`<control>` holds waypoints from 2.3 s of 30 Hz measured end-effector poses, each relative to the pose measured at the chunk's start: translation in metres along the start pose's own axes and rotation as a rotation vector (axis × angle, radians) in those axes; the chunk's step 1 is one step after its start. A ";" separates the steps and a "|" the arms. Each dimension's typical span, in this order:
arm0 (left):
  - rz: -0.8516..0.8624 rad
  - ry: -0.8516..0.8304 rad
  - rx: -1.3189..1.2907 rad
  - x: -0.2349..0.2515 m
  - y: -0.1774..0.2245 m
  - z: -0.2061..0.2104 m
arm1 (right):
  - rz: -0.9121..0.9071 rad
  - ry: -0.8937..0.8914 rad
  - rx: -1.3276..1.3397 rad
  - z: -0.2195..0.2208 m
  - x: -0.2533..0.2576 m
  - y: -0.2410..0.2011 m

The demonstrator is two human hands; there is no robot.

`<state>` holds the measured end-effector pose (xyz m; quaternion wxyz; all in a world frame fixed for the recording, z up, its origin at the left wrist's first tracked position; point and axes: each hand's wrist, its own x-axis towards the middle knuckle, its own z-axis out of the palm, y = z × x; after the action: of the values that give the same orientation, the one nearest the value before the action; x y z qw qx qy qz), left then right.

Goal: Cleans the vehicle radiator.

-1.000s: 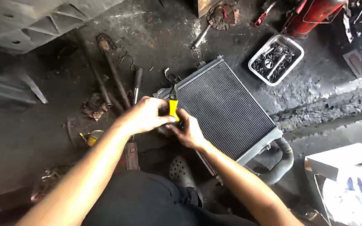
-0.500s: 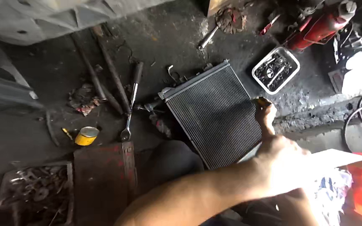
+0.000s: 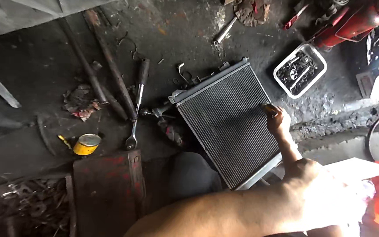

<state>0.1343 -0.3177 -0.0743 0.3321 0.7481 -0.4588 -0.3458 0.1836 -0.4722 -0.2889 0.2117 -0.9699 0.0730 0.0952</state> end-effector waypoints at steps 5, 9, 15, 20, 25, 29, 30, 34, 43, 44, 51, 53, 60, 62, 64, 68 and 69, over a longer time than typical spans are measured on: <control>0.055 0.014 0.044 -0.010 0.005 0.003 | 0.027 -0.182 0.076 -0.035 -0.004 -0.015; 0.091 0.012 0.042 -0.017 0.011 -0.005 | 0.157 -0.038 -0.055 -0.026 0.018 -0.012; 0.114 0.128 0.096 -0.026 0.009 -0.009 | 0.002 -0.173 0.029 -0.036 0.010 -0.013; 0.099 0.229 0.077 -0.032 0.009 -0.012 | 0.063 -0.036 -0.013 -0.013 -0.001 -0.013; 0.172 0.159 0.164 -0.041 0.018 -0.010 | 0.023 -0.113 0.015 -0.030 0.008 -0.010; 0.164 0.123 0.141 -0.043 0.021 -0.012 | 0.143 0.052 -0.015 -0.008 0.010 -0.010; 0.155 0.133 0.136 -0.044 0.020 -0.012 | 0.108 0.005 0.000 -0.010 0.006 -0.015; 0.165 0.170 0.147 -0.043 0.019 -0.010 | 0.012 -0.081 0.032 -0.023 0.001 -0.010; 0.185 0.108 0.151 -0.042 0.020 -0.009 | 0.044 -0.091 0.008 -0.018 -0.008 -0.010; 0.179 0.101 0.137 -0.042 0.020 -0.010 | 0.057 -0.052 -0.030 -0.017 -0.003 -0.004; 0.213 0.207 0.152 -0.040 0.015 -0.001 | 0.008 -0.109 0.075 0.000 -0.025 -0.002; 0.196 0.185 0.143 -0.038 0.015 -0.003 | 0.012 -0.155 0.090 -0.010 -0.028 0.006; 0.149 0.130 0.065 -0.042 0.017 -0.005 | 0.217 0.071 -0.042 0.016 -0.046 0.011; 0.145 0.121 0.073 -0.041 0.018 -0.005 | 0.062 -0.001 0.006 0.022 -0.071 0.000; 0.155 0.124 0.117 -0.037 0.017 -0.003 | 0.001 -0.107 0.012 0.009 -0.072 0.000; 0.125 0.049 0.071 -0.039 0.021 -0.005 | 0.191 0.022 -0.031 -0.009 -0.032 0.031; 0.127 0.045 0.070 -0.040 0.021 -0.004 | 0.226 0.055 -0.050 -0.005 -0.029 0.032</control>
<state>0.1144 -0.2882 -0.0462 0.3371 0.7361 -0.5098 -0.2910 0.1508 -0.5006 -0.2911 0.1733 -0.9627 0.1854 0.0936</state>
